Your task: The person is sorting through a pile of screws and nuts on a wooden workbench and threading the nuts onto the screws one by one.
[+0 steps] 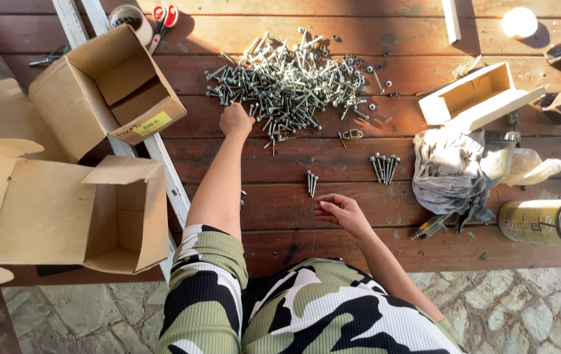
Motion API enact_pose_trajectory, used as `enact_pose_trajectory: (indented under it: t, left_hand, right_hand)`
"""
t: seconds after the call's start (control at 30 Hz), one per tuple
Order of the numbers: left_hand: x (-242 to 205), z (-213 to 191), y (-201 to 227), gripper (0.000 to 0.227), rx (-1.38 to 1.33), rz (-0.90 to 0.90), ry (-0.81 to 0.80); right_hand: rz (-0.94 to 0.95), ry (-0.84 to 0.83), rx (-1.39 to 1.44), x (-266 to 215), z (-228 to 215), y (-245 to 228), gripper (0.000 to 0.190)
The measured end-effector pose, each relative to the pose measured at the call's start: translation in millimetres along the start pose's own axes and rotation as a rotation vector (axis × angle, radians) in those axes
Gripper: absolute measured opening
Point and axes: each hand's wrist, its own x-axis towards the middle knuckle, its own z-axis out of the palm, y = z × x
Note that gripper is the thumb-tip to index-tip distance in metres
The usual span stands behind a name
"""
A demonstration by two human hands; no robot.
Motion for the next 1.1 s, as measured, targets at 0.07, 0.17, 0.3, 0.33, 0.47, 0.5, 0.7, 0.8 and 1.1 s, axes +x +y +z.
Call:
enact_pose_trajectory:
  t: [0.07,0.17,0.3,0.33,0.47,0.5,0.7,0.8,1.1]
  left_hand:
    - [-4.0,-8.7,-4.7,0.017,-0.109,-0.040,-0.041]
    - [-24.6,-12.7,-13.0,0.010,-0.329,-0.073,-0.112]
    - [-130.5,-49.4,29.2,0.023,-0.925,0.006,-0.380]
    - [-160.3,-53.2,38.9,0.023,-0.920,0.007,-0.388]
    - [-234.1,-47.8,54.3,0.026,-1.099,0.119,-0.584]
    - [-243.6,-35.9,53.1,0.027,-1.132,0.130,-0.657]
    - [-241.6,13.5,38.9,0.018,-0.646,0.259,-0.529]
    - [-191.5,56.1,15.9,0.027,-0.423,0.344,-0.301]
    - [-170.5,100.6,14.6,0.035,-0.551,0.377,-0.418]
  right_hand:
    - [-0.019,0.000,0.006,-5.8,4.2,-8.1,0.023]
    - [-0.059,0.012,0.004,-6.6,-1.1,-15.8,0.022]
    - [-0.175,0.096,-0.007,19.2,-22.0,-9.2,0.020]
    - [-0.173,0.104,-0.002,17.3,-18.0,-14.8,0.020]
    - [-0.194,0.032,0.011,15.5,10.0,-45.1,0.022]
    - [-0.183,0.022,0.006,12.5,16.4,-50.1,0.024]
    - [-0.106,0.043,0.026,49.7,-3.9,-5.5,0.020]
    - [-0.059,0.075,0.003,74.3,-26.3,19.2,0.019]
    - [0.034,0.193,-0.290,67.8,-19.5,-6.6,0.018]
